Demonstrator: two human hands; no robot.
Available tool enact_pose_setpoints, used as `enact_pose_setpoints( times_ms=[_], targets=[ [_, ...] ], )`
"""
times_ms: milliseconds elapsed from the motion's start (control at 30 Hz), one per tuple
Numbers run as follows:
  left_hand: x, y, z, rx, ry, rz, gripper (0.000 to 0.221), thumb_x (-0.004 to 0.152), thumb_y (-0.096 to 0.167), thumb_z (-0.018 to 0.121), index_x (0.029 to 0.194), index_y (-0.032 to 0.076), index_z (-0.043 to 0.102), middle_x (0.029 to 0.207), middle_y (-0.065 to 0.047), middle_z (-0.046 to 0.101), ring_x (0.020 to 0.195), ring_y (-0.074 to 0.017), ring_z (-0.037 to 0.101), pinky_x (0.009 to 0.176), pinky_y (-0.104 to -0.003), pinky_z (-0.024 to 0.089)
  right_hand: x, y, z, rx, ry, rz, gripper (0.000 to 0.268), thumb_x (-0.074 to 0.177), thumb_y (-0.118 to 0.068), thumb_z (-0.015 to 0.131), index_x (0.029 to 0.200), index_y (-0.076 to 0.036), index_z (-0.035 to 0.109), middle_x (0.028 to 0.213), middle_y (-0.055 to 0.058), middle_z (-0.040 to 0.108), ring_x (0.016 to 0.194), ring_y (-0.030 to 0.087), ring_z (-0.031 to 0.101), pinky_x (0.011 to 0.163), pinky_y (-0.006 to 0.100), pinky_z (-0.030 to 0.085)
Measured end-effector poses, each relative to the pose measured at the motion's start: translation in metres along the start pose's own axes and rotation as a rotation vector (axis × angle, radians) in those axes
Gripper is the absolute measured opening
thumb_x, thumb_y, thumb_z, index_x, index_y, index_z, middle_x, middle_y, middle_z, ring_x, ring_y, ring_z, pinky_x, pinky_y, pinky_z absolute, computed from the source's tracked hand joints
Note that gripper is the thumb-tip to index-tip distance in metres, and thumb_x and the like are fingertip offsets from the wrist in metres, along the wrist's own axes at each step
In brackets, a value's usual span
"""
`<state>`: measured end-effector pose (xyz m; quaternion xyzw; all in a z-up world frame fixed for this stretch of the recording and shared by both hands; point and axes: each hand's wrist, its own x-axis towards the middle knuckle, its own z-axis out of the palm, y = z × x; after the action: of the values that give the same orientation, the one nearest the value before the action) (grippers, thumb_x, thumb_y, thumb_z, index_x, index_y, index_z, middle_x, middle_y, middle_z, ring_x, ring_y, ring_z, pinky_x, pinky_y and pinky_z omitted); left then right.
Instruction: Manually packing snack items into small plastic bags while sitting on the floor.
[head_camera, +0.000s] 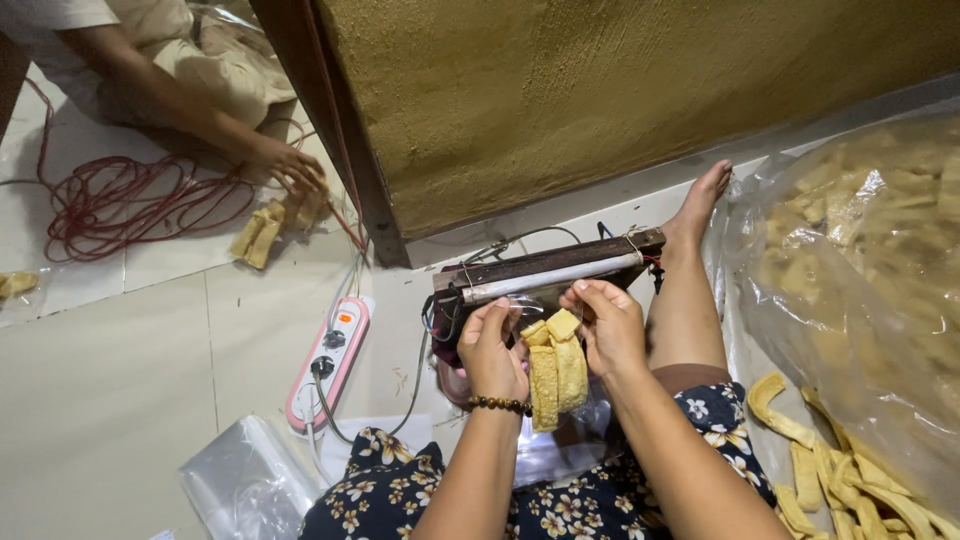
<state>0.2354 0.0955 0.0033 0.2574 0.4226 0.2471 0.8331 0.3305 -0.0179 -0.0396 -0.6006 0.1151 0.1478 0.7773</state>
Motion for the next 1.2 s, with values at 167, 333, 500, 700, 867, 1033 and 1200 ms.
enact_pose_setpoints(
  times_ms=[167, 333, 500, 700, 867, 1033, 1200],
  targets=[
    [-0.037, 0.014, -0.001, 0.042, -0.014, 0.055, 0.007, 0.085, 0.01, 0.073, 0.09, 0.006, 0.072, 0.088, -0.01, 0.073, 0.082, -0.0184, 0.066, 0.067, -0.03, 0.052, -0.018, -0.002, -0.014, 0.15, -0.046, -0.01, 0.013, 0.092, -0.013, 0.072, 0.103, -0.006, 0.07, 0.086, 0.011, 0.073, 0.082, 0.024, 0.075, 0.072, 0.036, 0.062],
    [-0.067, 0.015, -0.049, 0.268, -0.271, 0.482, 0.005, 0.088, 0.003, 0.069, 0.092, 0.001, 0.071, 0.092, -0.013, 0.078, 0.077, -0.0177, 0.072, 0.07, -0.028, 0.063, -0.109, -0.057, -0.009, -0.373, -0.271, -0.464, 0.022, 0.095, -0.006, 0.06, 0.115, 0.001, 0.063, 0.113, 0.015, 0.068, 0.102, 0.024, 0.066, 0.092, 0.035, 0.055],
    [-0.131, 0.033, -0.074, 0.546, -0.481, 0.849, 0.006, 0.08, 0.0, 0.07, 0.084, 0.004, 0.07, 0.083, -0.006, 0.073, 0.064, -0.0115, 0.059, 0.055, -0.022, 0.051, -0.176, -0.069, -0.008, -0.824, -0.525, -1.147, 0.013, 0.089, -0.013, 0.062, 0.094, -0.011, 0.074, 0.094, 0.002, 0.08, 0.087, 0.015, 0.073, 0.111, 0.049, 0.039],
    [-0.15, 0.045, -0.113, 0.326, -0.474, 0.627, 0.004, 0.088, 0.002, 0.061, 0.086, 0.0, 0.063, 0.094, -0.018, 0.072, 0.08, -0.0238, 0.074, 0.067, -0.034, 0.072, -0.203, -0.074, -0.024, -0.921, -0.438, -1.17, 0.016, 0.09, -0.021, 0.059, 0.097, -0.014, 0.072, 0.095, 0.001, 0.081, 0.094, 0.017, 0.073, 0.115, 0.056, 0.032],
    [-0.164, 0.028, -0.127, 0.199, -0.728, 0.734, 0.004, 0.088, -0.003, 0.061, 0.092, -0.002, 0.062, 0.091, -0.018, 0.068, 0.081, -0.0235, 0.065, 0.078, -0.034, 0.056, -0.244, -0.087, -0.014, -0.888, -0.491, -1.401, 0.011, 0.087, -0.022, 0.064, 0.081, -0.017, 0.073, 0.072, -0.006, 0.077, 0.069, 0.008, 0.071, 0.1, 0.044, 0.039],
    [-0.177, 0.046, -0.141, 0.239, -0.719, 0.685, 0.006, 0.094, 0.005, 0.059, 0.092, 0.0, 0.059, 0.089, -0.018, 0.07, 0.076, -0.0232, 0.074, 0.067, -0.033, 0.065, -0.237, -0.087, -0.048, -0.768, -0.45, -1.183, 0.015, 0.087, -0.017, 0.059, 0.076, -0.018, 0.07, 0.067, -0.004, 0.073, 0.069, 0.01, 0.068, 0.098, 0.042, 0.041],
    [-0.163, 0.073, -0.151, -0.059, -0.81, 0.779, 0.009, 0.1, 0.006, 0.055, 0.105, -0.001, 0.054, 0.102, -0.02, 0.062, 0.092, -0.0282, 0.069, 0.096, -0.054, 0.061, -0.223, -0.05, -0.074, -0.302, -0.603, -0.772, 0.022, 0.098, -0.01, 0.048, 0.086, -0.009, 0.066, 0.098, 0.01, 0.075, 0.101, 0.023, 0.065, 0.099, 0.041, 0.051]
  ],
)
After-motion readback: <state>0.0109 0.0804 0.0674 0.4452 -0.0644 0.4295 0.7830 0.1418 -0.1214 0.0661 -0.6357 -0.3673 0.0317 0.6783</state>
